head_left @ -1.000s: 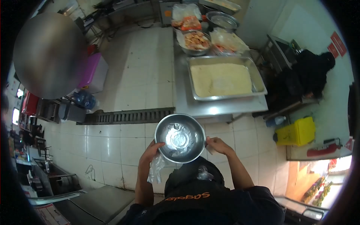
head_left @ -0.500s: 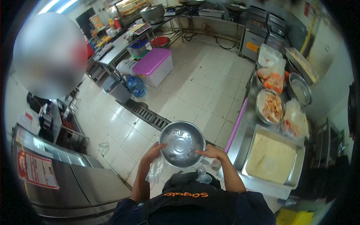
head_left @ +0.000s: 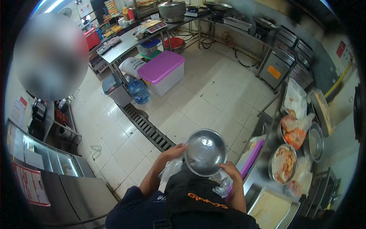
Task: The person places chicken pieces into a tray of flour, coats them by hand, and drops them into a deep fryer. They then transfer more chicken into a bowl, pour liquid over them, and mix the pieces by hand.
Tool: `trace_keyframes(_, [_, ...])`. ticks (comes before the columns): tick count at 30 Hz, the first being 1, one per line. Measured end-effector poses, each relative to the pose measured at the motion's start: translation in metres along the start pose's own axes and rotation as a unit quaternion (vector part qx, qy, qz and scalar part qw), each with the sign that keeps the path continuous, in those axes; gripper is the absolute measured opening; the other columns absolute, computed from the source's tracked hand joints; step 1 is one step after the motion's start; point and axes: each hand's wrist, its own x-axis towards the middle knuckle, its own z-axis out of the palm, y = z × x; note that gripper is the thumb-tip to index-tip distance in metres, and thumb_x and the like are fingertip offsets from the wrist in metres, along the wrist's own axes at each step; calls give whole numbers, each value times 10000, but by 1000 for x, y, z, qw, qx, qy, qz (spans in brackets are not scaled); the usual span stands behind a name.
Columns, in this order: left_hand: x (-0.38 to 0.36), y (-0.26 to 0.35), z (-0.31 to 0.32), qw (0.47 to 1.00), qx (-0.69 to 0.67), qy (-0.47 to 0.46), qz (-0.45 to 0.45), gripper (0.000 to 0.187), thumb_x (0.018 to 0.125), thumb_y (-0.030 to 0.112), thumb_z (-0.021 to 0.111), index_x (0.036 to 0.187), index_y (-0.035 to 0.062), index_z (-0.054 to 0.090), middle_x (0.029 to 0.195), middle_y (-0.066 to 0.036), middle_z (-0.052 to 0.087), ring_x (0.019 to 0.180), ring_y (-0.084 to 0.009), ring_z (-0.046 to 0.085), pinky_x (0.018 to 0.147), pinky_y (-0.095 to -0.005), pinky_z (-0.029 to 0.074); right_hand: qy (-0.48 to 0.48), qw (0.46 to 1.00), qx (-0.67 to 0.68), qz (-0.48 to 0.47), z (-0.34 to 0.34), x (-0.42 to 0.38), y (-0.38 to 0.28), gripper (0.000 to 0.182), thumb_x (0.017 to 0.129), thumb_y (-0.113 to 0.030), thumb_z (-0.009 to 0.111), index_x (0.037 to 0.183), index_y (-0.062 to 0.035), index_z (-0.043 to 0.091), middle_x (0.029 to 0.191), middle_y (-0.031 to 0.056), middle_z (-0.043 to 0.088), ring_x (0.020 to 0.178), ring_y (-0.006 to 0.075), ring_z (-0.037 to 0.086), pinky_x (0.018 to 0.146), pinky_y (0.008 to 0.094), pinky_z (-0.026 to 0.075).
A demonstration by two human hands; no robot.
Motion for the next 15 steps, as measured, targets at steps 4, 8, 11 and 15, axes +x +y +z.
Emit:
trace_keyframes(4, [102, 99, -5, 989, 30, -115, 83, 878, 771, 635, 379, 1261, -81, 247, 1283, -197, 327, 1187, -268, 318, 975, -364, 250, 65, 993, 96, -18, -58, 44, -8, 423, 676, -326, 616, 809, 74, 569, 776, 133, 578, 693, 207, 535, 627, 324, 417])
trace_keyframes(8, [207, 158, -1, 981, 73, -141, 115, 691, 787, 569, 435, 1224, 37, 380, 1031, -121, 561, 1092, -241, 421, 917, -361, 301, 167, 906, 383, -62, -105, 67, -11, 355, 708, -216, 579, 935, 51, 523, 932, 130, 543, 853, 213, 515, 747, 326, 406])
trace_keyframes(11, [254, 196, -5, 976, 86, -147, 134, 613, 779, 527, 483, 1162, 49, 442, 949, -118, 595, 1049, -240, 451, 887, -371, 325, 189, 851, 484, -79, -136, 103, -4, 279, 717, -167, 565, 900, 40, 530, 902, 113, 549, 835, 225, 528, 743, 334, 421])
trace_keyframes(15, [341, 188, -18, 974, 167, -93, 125, 427, 821, 428, 476, 1013, 52, 541, 975, -81, 582, 1009, -183, 483, 916, -342, 313, 192, 851, 488, -17, -186, 153, -28, 274, 725, -155, 559, 915, 41, 536, 913, 108, 556, 826, 227, 537, 736, 338, 428])
